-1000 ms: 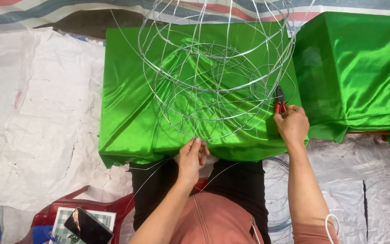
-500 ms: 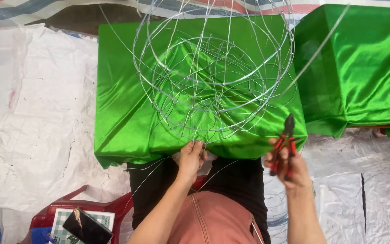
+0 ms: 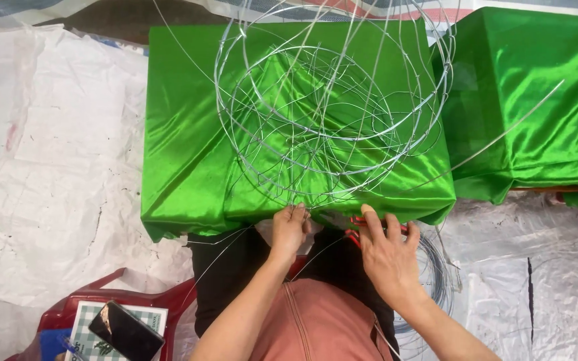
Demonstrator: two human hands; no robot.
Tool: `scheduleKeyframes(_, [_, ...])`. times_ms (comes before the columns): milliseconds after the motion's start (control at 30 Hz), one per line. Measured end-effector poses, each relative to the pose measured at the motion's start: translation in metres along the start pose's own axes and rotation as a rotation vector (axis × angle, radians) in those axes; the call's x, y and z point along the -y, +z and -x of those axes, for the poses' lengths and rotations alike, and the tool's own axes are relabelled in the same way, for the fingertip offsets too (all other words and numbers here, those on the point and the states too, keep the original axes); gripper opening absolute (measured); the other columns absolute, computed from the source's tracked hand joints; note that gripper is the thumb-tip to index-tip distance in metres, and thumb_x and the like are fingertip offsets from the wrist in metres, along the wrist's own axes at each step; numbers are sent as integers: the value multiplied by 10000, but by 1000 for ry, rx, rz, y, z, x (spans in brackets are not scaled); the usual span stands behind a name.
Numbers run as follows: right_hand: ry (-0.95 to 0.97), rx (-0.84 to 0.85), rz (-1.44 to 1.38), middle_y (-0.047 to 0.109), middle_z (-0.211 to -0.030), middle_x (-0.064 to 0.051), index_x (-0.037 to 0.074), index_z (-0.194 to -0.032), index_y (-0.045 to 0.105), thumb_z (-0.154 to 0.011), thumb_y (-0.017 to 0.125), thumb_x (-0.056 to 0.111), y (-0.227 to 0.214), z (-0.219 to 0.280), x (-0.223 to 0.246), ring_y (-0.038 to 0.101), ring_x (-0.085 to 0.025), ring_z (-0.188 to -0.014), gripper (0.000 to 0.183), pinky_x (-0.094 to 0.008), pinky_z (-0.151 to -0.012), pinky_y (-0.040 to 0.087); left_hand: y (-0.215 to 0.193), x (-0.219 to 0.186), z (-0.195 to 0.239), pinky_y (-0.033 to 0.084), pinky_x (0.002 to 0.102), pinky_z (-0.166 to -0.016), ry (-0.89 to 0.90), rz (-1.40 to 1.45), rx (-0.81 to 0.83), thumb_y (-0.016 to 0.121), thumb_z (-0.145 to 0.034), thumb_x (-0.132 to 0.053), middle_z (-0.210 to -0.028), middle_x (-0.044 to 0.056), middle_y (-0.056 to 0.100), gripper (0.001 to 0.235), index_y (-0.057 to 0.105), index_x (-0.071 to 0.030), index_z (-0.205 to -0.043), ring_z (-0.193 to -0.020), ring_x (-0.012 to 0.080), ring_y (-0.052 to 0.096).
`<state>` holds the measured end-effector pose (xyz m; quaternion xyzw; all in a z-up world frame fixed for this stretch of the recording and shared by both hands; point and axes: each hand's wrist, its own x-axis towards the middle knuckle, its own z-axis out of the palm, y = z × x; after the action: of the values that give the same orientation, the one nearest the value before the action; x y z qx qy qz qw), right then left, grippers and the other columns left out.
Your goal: Assembling a wire frame structure by bending and cutting metal wires using pliers.
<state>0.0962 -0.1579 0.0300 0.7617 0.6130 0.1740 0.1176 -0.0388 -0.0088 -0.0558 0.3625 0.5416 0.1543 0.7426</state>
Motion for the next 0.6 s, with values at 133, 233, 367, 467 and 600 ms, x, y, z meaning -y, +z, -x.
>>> scheduleKeyframes(133, [-67,-71,103,520,-1461,70,214,-1055,742,-930,626,322,-3,-15,5,563,-265,-1163,202,-550,-910,471,3,-9,7,331,235,-395,-27,-36,0,530,-1091,-263,-570,31,606,273,645,-62,-947,-394,91,424])
scheduleKeyframes(233, [-136,-87,197,511,-1441,45,201,-1238,728,-844,625,273,-2,-21,9,502,-268,-1179,414,-552,-917,460,3,-13,9,348,229,-379,-58,-16,-12,529,-1100,-229,-579,20,613,249,658,-62,-966,-388,86,445])
scheduleKeyframes(367, [-163,-88,233,502,-1463,43,219,-1077,760,-812,637,235,-3,-21,9,497,-269,-1184,293,-536,-899,450,2,-6,4,358,255,-328,-25,24,17,527,-1104,-219,-561,41,609,260,631,-36,-951,-354,104,456])
scheduleKeyframes(467, [-148,-106,246,504,-1449,48,214,-1050,756,-824,639,217,-9,-23,7,490,-264,-1183,255,-529,-883,449,4,-2,1,363,264,-365,-8,20,6,544,-1088,-234,-553,47,613,271,630,-43,-917,-367,105,454])
scheduleKeyframes(600, [-191,-135,201,468,-1345,-105,106,-886,759,-771,675,129,-19,-34,9,411,-386,-1213,144,-651,-915,382,8,14,-8,345,250,-295,108,53,-65,559,-1030,-234,-478,134,600,340,651,-17,-785,-288,168,470])
